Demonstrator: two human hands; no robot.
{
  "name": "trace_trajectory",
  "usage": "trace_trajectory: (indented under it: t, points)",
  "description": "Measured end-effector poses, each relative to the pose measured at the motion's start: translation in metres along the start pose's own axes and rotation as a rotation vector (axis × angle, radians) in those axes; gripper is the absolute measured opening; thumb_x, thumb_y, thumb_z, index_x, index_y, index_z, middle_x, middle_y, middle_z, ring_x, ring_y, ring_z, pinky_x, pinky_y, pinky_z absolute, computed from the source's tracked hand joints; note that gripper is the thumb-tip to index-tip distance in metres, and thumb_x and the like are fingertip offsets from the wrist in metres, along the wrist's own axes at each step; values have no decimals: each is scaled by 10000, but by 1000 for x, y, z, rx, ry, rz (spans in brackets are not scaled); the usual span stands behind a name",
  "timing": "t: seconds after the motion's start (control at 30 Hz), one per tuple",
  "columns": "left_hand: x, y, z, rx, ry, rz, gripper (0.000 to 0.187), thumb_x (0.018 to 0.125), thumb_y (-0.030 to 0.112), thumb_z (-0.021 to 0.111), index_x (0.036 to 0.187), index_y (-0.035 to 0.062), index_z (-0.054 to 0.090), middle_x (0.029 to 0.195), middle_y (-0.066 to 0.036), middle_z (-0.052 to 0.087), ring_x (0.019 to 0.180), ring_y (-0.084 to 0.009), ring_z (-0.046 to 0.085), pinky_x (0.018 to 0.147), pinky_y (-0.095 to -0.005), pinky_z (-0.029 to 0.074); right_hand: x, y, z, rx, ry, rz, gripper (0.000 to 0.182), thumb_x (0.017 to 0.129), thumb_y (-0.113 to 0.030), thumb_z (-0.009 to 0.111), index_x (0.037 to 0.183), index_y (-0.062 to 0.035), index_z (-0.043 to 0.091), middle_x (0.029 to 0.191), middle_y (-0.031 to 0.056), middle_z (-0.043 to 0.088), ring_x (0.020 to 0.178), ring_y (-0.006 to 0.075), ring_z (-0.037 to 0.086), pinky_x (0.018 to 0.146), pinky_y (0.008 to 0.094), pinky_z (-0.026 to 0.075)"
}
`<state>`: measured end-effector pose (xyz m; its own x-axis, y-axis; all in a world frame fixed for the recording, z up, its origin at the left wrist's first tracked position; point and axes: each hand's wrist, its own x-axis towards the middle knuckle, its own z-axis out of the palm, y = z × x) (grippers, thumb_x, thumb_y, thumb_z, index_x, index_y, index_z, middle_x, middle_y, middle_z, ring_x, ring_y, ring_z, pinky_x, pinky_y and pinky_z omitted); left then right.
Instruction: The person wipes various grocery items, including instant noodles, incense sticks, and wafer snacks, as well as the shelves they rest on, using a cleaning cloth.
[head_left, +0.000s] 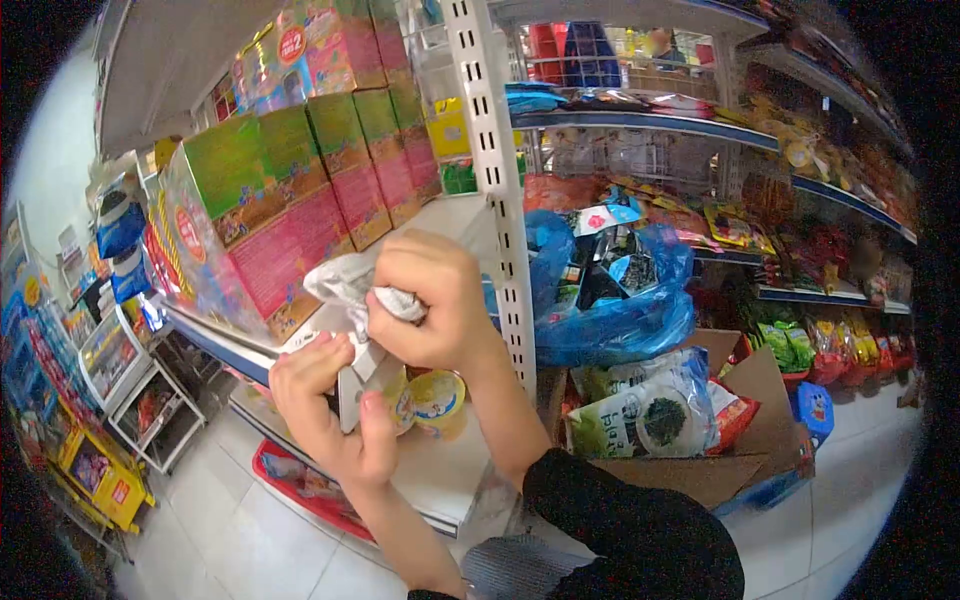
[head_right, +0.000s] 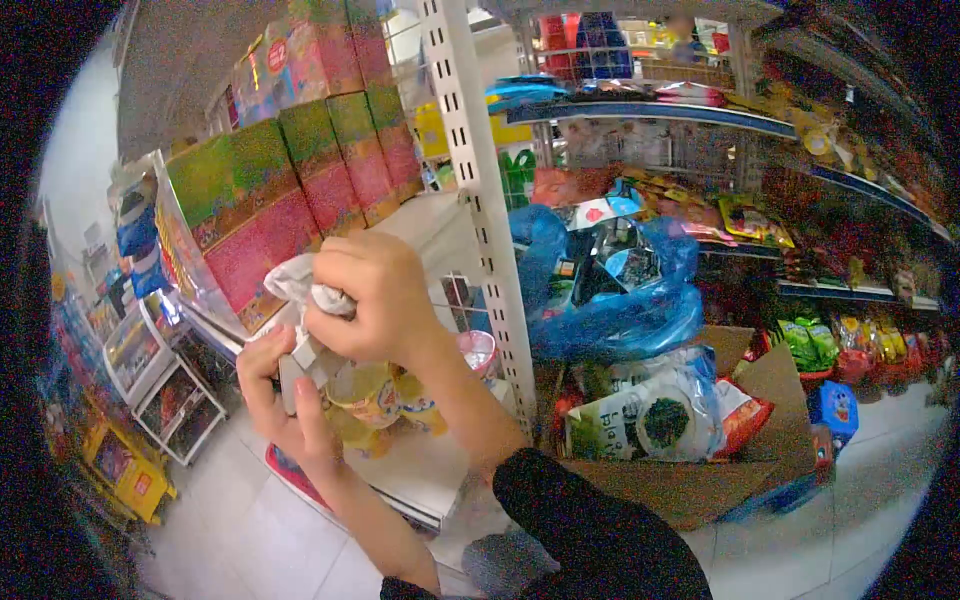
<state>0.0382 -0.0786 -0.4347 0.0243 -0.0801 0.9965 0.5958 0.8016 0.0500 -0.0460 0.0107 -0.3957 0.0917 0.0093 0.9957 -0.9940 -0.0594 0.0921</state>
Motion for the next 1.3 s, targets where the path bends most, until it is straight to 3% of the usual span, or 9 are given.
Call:
trace_trajectory:
  t: [0.27,0.43,0.47,0.63,0.77,0.83,1.07,1.23,1.3]
  points:
    - [0,0,0,49,18,-25,254,547,144,471,779,44,502,781,-74,535,745,-238,510,789,-377,276,-2,-4,3,-17,-25,67,116,491,-43,487,483,-11,376,473,74,334,438,199,344,408,283,237]
    - [3,6,-8,20,-52,-95,206,583,169,498,758,65,527,778,-61,542,750,-202,518,767,-354,297,-2,-6,5,-111,-23,40,129,468,-114,472,474,0,412,458,72,348,409,182,321,399,275,227]
    - [5,8,-10,19,-32,-100,206,583,169,498,758,65,527,778,-61,542,750,-202,518,767,-354,297,3,-6,0,-56,-116,57,108,465,-86,503,480,-41,407,473,80,361,421,219,353,405,300,252]
    - [13,11,-13,-73,-87,-237,125,594,140,490,688,64,519,715,-61,535,715,-209,505,720,-356,308,17,-17,-5,-217,-303,81,113,461,-81,511,468,-58,400,470,70,379,406,229,364,387,308,256]
    - [25,17,-15,-59,-138,-289,98,587,122,495,663,63,513,684,-62,531,701,-211,503,690,-342,312,27,-22,-6,-258,-331,175,127,467,-89,525,468,-63,400,471,62,384,410,229,368,391,312,269]
    - [31,21,-16,-49,-132,-351,71,586,105,499,635,54,495,660,-65,518,686,-221,499,671,-335,313,34,-28,-6,-352,-491,267,164,484,-142,573,489,-72,425,500,57,410,437,226,394,402,315,300]
    - [40,32,-19,40,-188,-475,101,581,74,530,579,60,431,633,-69,476,673,-213,476,720,-352,309,73,-48,1,-281,-564,262,177,491,-149,600,487,-92,433,485,32,392,449,197,410,406,298,316]
    - [69,41,-30,-41,-417,-662,100,649,85,517,612,35,439,693,-94,483,704,-242,450,763,-371,299,78,-37,-5,-179,-750,276,186,534,-218,598,562,-101,455,589,17,426,563,188,435,437,302,335]
    - [69,39,-31,10,-484,-641,92,652,83,514,618,35,443,693,-95,484,705,-243,451,764,-374,301,67,-32,-7,-166,-756,298,185,538,-219,595,565,-101,455,600,16,427,572,191,437,448,311,338]
